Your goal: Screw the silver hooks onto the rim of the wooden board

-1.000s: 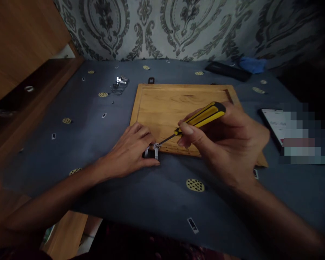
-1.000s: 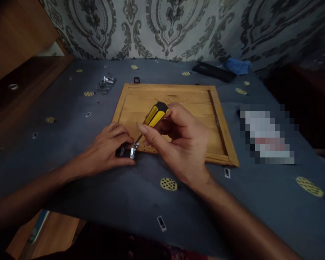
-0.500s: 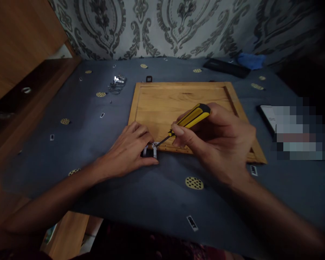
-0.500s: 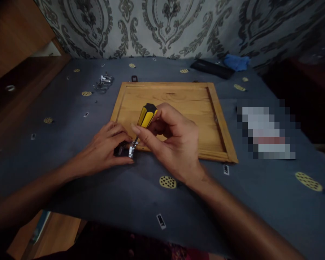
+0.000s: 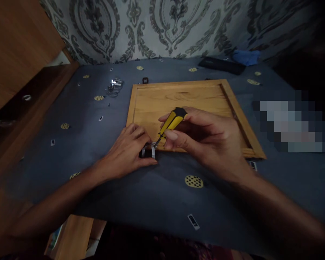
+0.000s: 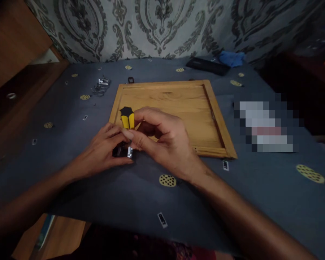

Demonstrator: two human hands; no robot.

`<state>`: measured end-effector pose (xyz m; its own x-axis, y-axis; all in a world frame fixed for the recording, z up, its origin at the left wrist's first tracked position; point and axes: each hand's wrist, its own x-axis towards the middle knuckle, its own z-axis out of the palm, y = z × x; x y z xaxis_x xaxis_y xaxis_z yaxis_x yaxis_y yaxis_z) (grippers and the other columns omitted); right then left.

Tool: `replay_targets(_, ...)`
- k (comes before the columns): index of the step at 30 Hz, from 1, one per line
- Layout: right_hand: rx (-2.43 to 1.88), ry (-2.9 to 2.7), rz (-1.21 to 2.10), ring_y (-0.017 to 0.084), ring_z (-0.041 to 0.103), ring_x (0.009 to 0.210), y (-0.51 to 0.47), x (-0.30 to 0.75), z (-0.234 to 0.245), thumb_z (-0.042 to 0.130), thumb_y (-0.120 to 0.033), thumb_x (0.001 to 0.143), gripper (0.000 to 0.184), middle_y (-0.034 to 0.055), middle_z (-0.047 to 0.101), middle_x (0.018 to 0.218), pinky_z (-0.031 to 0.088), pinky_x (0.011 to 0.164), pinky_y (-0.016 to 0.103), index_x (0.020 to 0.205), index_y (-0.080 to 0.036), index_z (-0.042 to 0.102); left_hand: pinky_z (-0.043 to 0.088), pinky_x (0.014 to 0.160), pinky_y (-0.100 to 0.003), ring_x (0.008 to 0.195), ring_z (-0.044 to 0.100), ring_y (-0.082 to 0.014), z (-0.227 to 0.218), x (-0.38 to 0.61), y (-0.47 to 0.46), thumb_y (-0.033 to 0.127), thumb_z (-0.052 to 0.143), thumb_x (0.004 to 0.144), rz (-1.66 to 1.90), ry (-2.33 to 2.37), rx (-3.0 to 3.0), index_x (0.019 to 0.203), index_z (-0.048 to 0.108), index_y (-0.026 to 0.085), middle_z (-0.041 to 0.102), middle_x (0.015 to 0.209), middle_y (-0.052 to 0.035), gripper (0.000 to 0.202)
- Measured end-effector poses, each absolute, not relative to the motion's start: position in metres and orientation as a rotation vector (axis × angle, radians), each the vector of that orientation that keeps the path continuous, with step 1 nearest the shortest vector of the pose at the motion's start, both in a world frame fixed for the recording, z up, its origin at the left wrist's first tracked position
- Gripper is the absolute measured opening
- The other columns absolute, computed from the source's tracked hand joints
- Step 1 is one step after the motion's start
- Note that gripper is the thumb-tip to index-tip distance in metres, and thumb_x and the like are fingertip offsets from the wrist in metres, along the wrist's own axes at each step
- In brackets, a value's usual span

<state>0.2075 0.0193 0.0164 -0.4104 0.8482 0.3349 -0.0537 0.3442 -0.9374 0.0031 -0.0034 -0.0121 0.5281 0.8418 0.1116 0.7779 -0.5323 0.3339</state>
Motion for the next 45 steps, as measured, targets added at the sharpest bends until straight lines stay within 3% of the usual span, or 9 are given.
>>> replay_targets(8, -0.663, -1.612, 1.274, 0.009, 0.059, 0.049, 0.021, 0.195, 0.012, 0.079, -0.036, 0.080, 0.027, -0.0069, 0.061, 0.068, 0.048, 0.042, 0.022, 0.081, -0.024, 0.055, 0.047, 0.086, -0.044, 0.104, 0.052, -0.0283, -0.014, 0.002, -0.003, 0.049, 0.077, 0.081, 0.408, 1.368, 2.542, 0.099, 0.063, 0.019, 0.061, 0.107, -0.0066, 0.037)
replay_targets(11, -0.623, -1.626, 1.302, 0.008, 0.059, 0.050, 0.023, 0.191, 0.015, 0.078, -0.035, 0.081, 0.024, -0.0064, 0.062, 0.075, 0.049, 0.043, 0.022, 0.085, -0.024, 0.057, 0.048, 0.089, -0.045, 0.105, 0.053, -0.0291, -0.015, 0.002, -0.003, 0.052, 0.074, 0.083, 0.416, 1.365, 2.535, 0.102, 0.062, 0.021, 0.061, 0.111, -0.0066, 0.038)
replay_targets(16, -0.584, -1.767, 1.305, 0.008, 0.059, 0.052, 0.029, 0.187, 0.019, 0.071, -0.035, 0.088, 0.022, -0.0068, 0.055, 0.062, 0.043, 0.042, 0.020, 0.078, -0.021, 0.057, 0.048, 0.099, -0.050, 0.117, 0.053, -0.0315, -0.018, 0.000, -0.004, 0.050, 0.071, 0.087, 0.475, 1.329, 2.562, 0.112, 0.059, 0.021, 0.061, 0.122, -0.0083, 0.041)
replay_targets(23, -0.548, -1.653, 1.448, 0.006, 0.053, 0.046, 0.031, 0.182, 0.018, 0.077, -0.034, 0.082, 0.026, -0.0090, 0.055, 0.061, 0.041, 0.038, 0.019, 0.078, -0.022, 0.055, 0.047, 0.102, -0.052, 0.121, 0.052, -0.0326, -0.020, -0.001, -0.003, 0.051, 0.069, 0.088, 0.491, 1.310, 2.571, 0.121, 0.058, 0.022, 0.062, 0.127, -0.0089, 0.046)
replay_targets(33, -0.720, -1.461, 1.212, 0.008, 0.053, 0.044, 0.024, 0.194, 0.019, 0.078, -0.043, 0.081, 0.035, -0.0049, 0.062, 0.075, 0.048, 0.038, 0.024, 0.072, -0.025, 0.049, 0.047, 0.093, -0.044, 0.104, 0.054, -0.0263, -0.012, 0.002, -0.002, 0.051, 0.076, 0.083, 0.401, 1.388, 2.522, 0.105, 0.064, 0.021, 0.064, 0.108, -0.0057, 0.039)
replay_targets(39, -0.705, -1.495, 1.230, 0.008, 0.052, 0.041, 0.025, 0.193, 0.011, 0.078, -0.041, 0.081, 0.036, -0.0083, 0.051, 0.058, 0.042, 0.034, 0.022, 0.071, -0.025, 0.047, 0.045, 0.092, -0.043, 0.103, 0.053, -0.0262, -0.011, 0.003, -0.003, 0.050, 0.077, 0.082, 0.398, 1.378, 2.512, 0.102, 0.065, 0.020, 0.063, 0.110, -0.0065, 0.038)
replay_targets(45, -0.668, -1.489, 1.248, 0.008, 0.054, 0.041, 0.025, 0.193, 0.010, 0.078, -0.037, 0.082, 0.033, -0.0091, 0.050, 0.058, 0.043, 0.036, 0.022, 0.071, -0.025, 0.049, 0.045, 0.091, -0.043, 0.104, 0.052, -0.0271, -0.009, 0.003, -0.002, 0.049, 0.077, 0.082, 0.382, 1.383, 2.501, 0.102, 0.065, 0.019, 0.063, 0.111, -0.0072, 0.037)
